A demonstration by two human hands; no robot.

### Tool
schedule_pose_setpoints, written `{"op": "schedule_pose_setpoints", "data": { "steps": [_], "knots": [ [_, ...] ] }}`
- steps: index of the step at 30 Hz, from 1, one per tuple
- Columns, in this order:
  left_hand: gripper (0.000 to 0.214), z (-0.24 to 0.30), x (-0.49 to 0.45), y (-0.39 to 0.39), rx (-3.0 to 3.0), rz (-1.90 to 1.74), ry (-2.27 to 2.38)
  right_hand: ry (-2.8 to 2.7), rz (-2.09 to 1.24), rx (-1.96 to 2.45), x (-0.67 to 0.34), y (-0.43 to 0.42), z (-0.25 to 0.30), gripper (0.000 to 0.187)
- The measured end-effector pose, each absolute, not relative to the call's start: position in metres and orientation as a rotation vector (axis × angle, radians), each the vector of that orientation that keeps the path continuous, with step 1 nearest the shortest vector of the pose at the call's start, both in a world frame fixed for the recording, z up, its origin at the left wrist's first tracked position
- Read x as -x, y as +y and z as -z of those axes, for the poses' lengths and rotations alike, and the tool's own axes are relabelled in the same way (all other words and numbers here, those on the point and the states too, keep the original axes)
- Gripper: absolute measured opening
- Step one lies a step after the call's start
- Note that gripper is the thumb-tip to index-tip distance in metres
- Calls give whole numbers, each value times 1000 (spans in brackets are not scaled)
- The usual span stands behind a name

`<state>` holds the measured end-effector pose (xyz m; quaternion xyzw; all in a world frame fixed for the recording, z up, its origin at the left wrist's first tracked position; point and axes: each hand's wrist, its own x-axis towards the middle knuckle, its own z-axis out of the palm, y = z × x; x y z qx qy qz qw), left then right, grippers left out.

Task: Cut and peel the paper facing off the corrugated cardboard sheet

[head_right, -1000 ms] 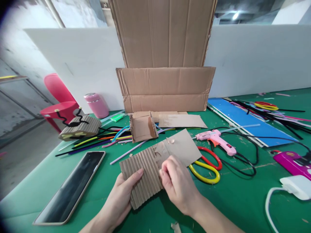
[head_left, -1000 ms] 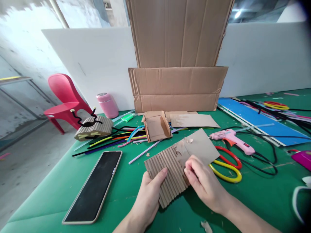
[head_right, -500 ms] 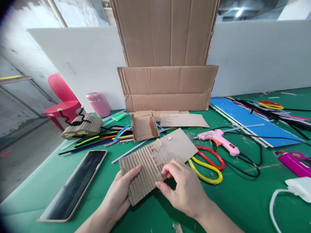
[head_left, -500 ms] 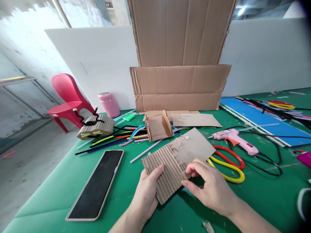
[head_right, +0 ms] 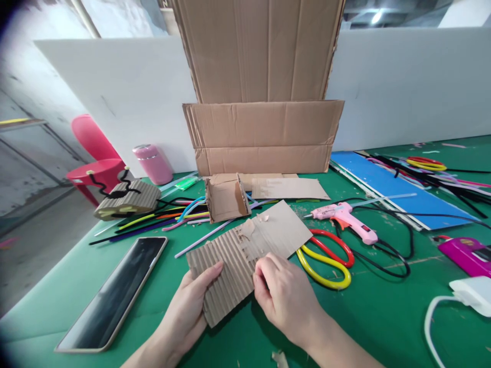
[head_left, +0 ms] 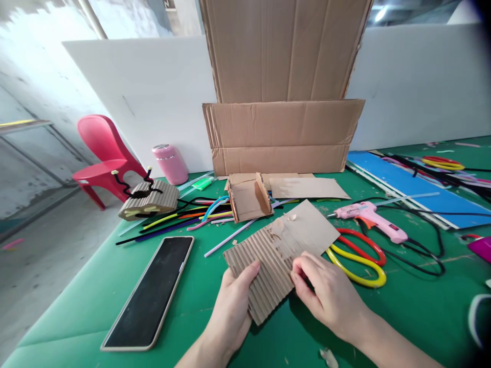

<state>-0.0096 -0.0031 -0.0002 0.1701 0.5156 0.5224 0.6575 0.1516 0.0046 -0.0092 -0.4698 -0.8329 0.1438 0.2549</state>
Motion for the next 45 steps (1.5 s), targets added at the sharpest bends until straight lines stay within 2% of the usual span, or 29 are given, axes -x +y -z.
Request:
{"op": "schedule_pose_setpoints", "data": {
  "steps": [15,18,20,22,26,27,30,38,45],
  "knots": [
    [30,-8,11,-1,-298,-1164,1184,-1867,-469,1333,-160,5,10,13],
    [31,-3,12,-1,-306,-1176,1150,-1710,-432,1413,-169,9,13,6],
    [31,0,13,0,-310,-1177,1126,-1650,-384,1420,-171,10,14,18],
    [32,1,13,0,-323,-1181,1125,-1694,-395,1377,-169,8,12,26],
    [31,-1,11,-1,-365,-1189,1126,-1999,-445,1240,-157,5,6,5],
    [31,-2,11,-1,-372,-1187,1125,-2054,-419,1241,-155,5,6,5],
    [30,-2,12,-1,-375,-1183,1144,-2076,-331,1322,-153,7,7,15],
    [29,-3,11,-3,-394,-1184,1167,-2024,-434,1279,-156,5,4,10],
    [30,0,12,-1,-399,-1167,1143,-2071,-426,1313,-149,6,8,17]
  ]
}}
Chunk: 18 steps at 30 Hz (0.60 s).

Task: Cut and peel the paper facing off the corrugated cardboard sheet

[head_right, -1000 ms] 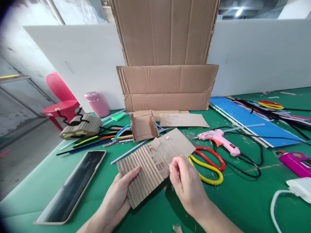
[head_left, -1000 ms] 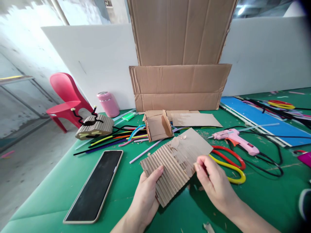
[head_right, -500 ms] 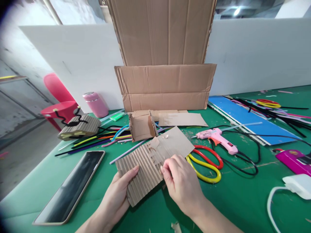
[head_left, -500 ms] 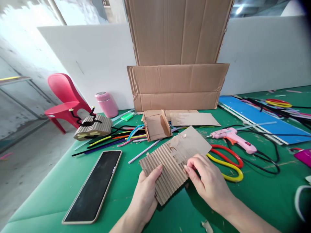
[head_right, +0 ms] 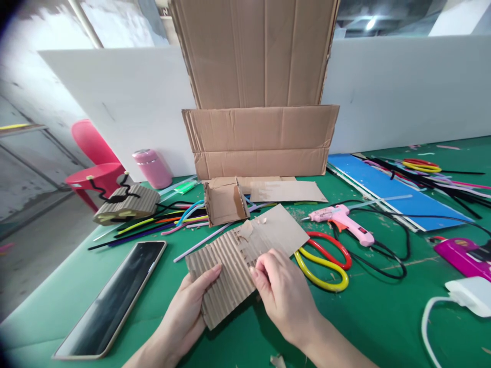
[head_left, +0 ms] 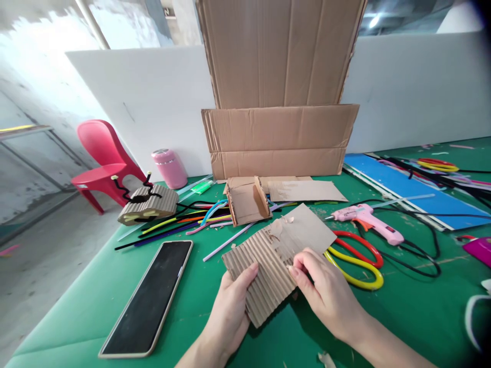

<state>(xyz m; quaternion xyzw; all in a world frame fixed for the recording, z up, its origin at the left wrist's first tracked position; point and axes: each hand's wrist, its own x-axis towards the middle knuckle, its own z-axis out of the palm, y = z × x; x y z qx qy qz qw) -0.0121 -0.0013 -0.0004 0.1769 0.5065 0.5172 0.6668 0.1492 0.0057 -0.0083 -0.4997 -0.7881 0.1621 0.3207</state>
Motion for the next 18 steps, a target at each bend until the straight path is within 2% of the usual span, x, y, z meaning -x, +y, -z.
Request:
{"op": "schedule_pose_setpoints", "data": {
  "steps": [4,9,14,18],
  "knots": [
    [33,-1,15,-2,-332,-1149,1070,-1979,-415,1345,-151,6,11,16],
    [33,-4,14,-11,-360,-1075,725,-1926,-328,1413,-148,6,15,14],
    [27,0,9,-9,-506,-1035,908,-1906,-457,1365,-145,6,12,16],
    [27,1,11,-4,-522,-1077,989,-1549,-624,1452,-159,10,4,19]
  ]
}}
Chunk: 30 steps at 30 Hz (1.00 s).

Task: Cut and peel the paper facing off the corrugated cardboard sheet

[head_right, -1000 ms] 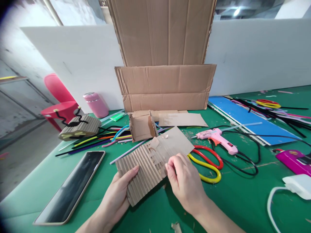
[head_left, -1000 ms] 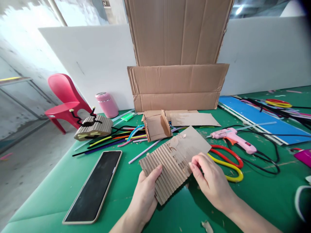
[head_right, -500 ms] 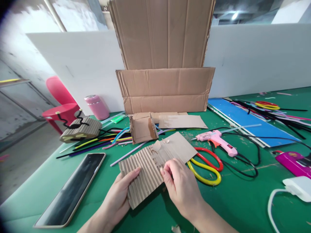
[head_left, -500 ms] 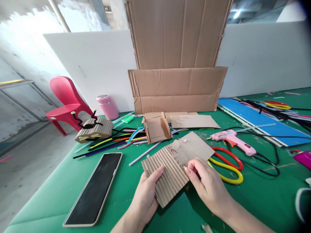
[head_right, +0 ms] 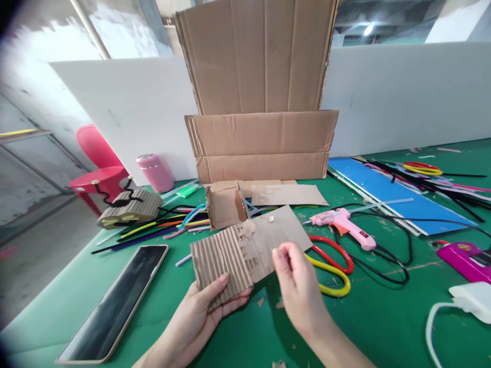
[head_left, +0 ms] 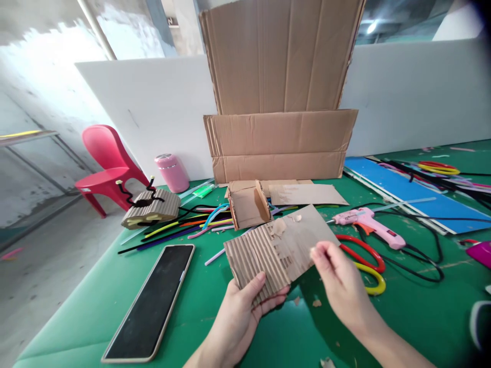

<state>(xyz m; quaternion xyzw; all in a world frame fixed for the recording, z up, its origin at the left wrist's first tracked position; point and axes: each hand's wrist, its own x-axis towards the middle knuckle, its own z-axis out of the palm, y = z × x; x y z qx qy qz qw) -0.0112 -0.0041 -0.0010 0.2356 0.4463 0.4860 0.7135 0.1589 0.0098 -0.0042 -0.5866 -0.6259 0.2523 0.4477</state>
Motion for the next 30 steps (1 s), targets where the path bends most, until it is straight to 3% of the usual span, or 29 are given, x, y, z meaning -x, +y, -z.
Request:
{"op": "schedule_pose_setpoints", "data": {
  "steps": [5,7,9,12,19,25,30],
  "knots": [
    [29,-1,15,-4,-534,-1076,1019,-1639,-705,1436,-182,1,1,29],
    [30,-1,16,-3,-546,-1077,1030,-1829,-686,1451,-192,-6,4,24],
    [30,-2,17,-2,-558,-1077,1037,-1942,-586,1503,-205,-12,8,11],
    [27,-2,18,-1,-572,-1088,1047,-1912,-384,1618,-230,-13,13,34],
    [25,-2,21,1,-565,-1121,1069,-2017,40,1876,-268,8,20,29],
    [24,-14,20,5,-470,-1237,1133,-2210,-21,1952,-261,27,20,18],
    [29,-10,23,6,-472,-1235,1084,-2232,-19,1985,-254,39,18,19]
  ]
}}
